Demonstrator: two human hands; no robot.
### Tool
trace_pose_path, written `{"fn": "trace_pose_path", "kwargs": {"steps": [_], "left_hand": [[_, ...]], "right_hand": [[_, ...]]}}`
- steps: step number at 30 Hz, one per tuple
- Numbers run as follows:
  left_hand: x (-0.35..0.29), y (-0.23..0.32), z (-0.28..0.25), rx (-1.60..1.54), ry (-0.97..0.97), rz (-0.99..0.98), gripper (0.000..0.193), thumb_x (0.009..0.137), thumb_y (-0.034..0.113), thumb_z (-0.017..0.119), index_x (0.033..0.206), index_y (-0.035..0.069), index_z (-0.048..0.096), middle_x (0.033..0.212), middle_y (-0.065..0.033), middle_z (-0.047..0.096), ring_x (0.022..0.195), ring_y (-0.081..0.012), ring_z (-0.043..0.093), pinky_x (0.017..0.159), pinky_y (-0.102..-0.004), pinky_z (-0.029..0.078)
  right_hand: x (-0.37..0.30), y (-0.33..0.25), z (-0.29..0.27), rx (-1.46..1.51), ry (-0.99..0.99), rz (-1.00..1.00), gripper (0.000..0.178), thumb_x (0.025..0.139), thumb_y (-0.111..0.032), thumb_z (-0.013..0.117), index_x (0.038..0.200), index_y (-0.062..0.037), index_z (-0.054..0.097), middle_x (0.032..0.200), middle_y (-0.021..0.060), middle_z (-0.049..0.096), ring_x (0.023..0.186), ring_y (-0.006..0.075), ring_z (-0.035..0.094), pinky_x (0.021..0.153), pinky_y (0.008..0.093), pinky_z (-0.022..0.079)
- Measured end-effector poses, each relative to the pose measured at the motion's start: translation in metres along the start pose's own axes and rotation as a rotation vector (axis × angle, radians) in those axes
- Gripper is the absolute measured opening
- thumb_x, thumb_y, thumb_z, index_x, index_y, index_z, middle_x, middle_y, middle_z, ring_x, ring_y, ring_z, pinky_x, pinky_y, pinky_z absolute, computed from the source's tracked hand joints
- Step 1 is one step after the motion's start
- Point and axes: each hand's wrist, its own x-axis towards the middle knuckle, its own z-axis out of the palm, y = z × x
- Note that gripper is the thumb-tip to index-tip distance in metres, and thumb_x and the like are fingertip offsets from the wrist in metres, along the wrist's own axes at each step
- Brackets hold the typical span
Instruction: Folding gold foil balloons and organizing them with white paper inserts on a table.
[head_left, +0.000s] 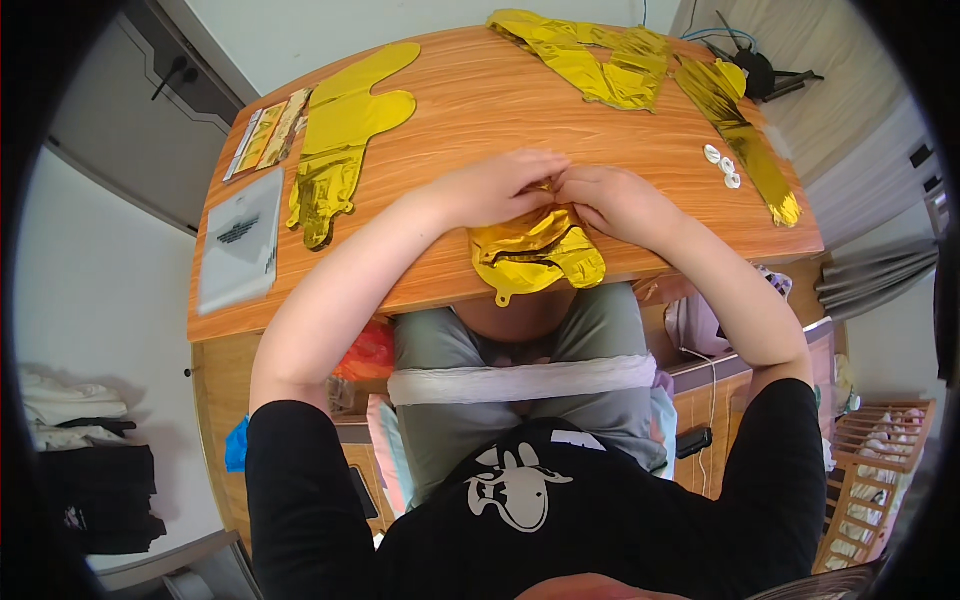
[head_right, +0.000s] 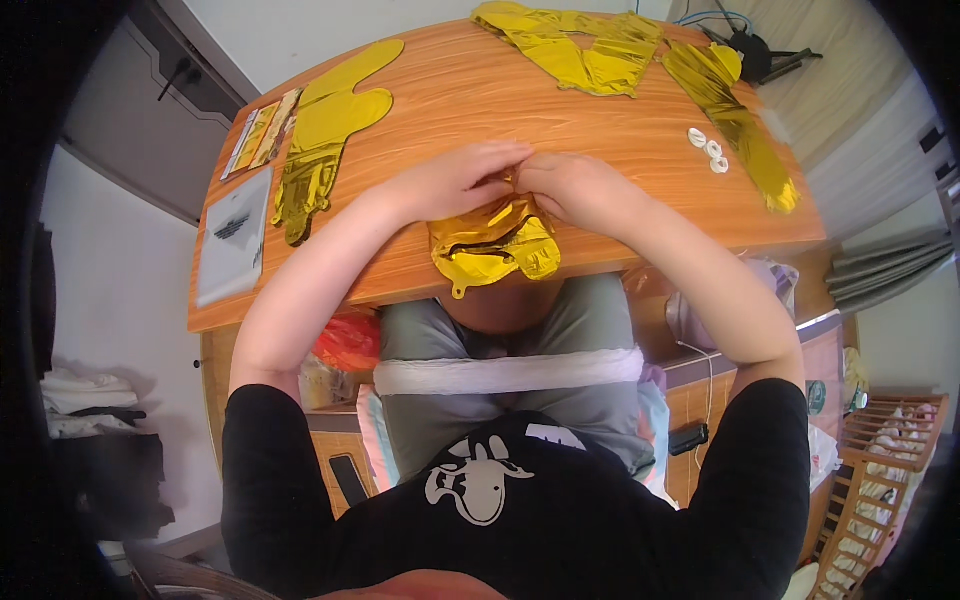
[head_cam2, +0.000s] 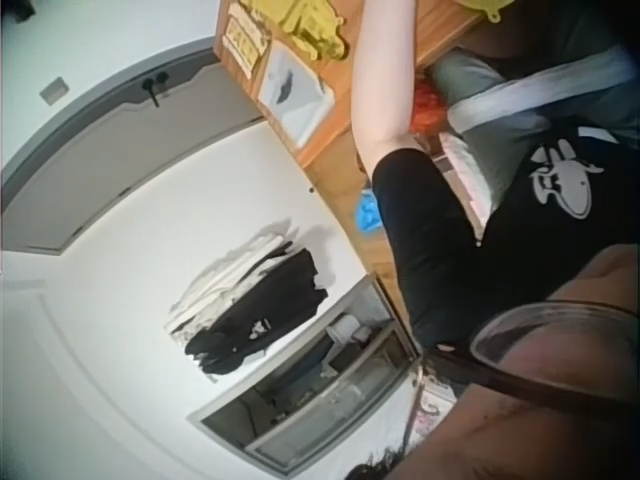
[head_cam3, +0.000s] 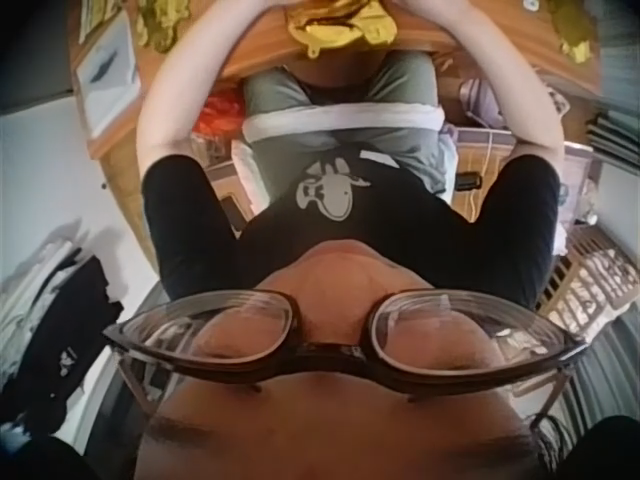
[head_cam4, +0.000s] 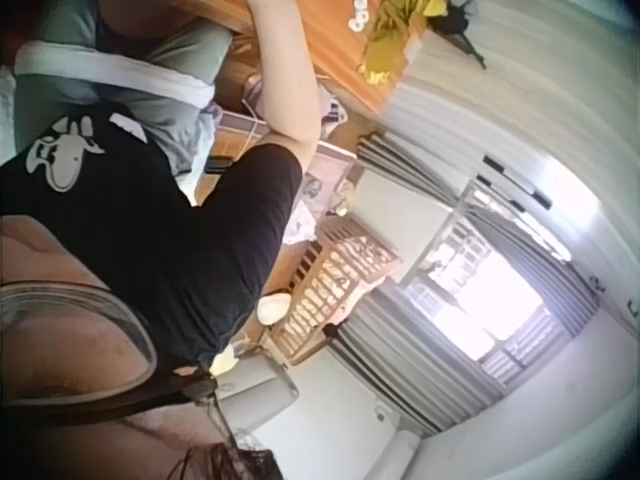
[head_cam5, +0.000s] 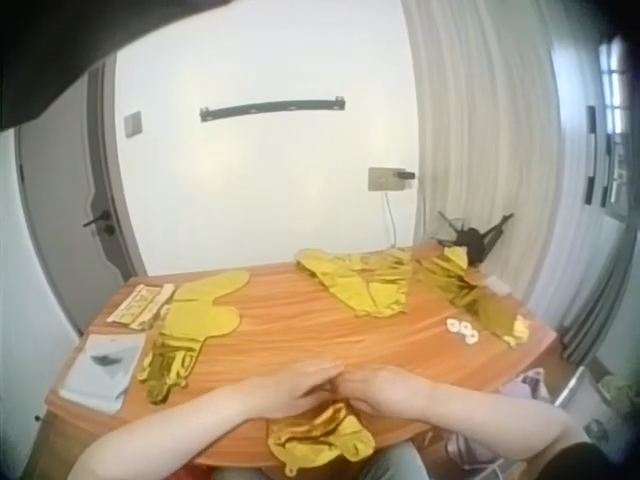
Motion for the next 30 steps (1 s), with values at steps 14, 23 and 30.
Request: {"fn": "trace_pose_path", "kwargs": {"steps": [14,23,30], "left_hand": [[-0.006,0.004,0.010,0.128,-0.084,-0.050,0.070,0.100,0.038,0.063,0.155,0.000,0.040,0.162,-0.0191,0.038,0.153,-0.0320,0.031,0.127,-0.0465,0.023],[-0.008,0.010,0.008,0.155,-0.084,-0.066,0.107,0.080,0.068,0.073,0.152,-0.006,0.041,0.160,-0.0238,0.039,0.152,-0.0342,0.033,0.126,-0.0453,0.024],[-0.009,0.015,0.005,0.191,-0.059,-0.029,0.122,0.069,0.075,0.077,0.151,-0.007,0.040,0.160,-0.0260,0.038,0.151,-0.0359,0.033,0.126,-0.0466,0.024]], "right_hand": [[-0.020,-0.019,-0.013,-0.027,-0.105,-0.016,0.032,0.085,-0.003,0.069,0.117,-0.0039,0.072,0.123,0.0114,0.072,0.115,0.0328,0.067,0.108,0.0440,0.051],[-0.023,-0.018,-0.015,0.023,-0.153,-0.015,0.033,0.086,-0.003,0.069,0.118,-0.0035,0.070,0.126,0.0116,0.071,0.118,0.0330,0.066,0.110,0.0453,0.049],[-0.021,-0.019,-0.017,0.035,-0.171,0.000,0.030,0.088,-0.003,0.067,0.118,-0.0037,0.070,0.126,0.0118,0.070,0.118,0.0335,0.065,0.107,0.0444,0.051]]}}
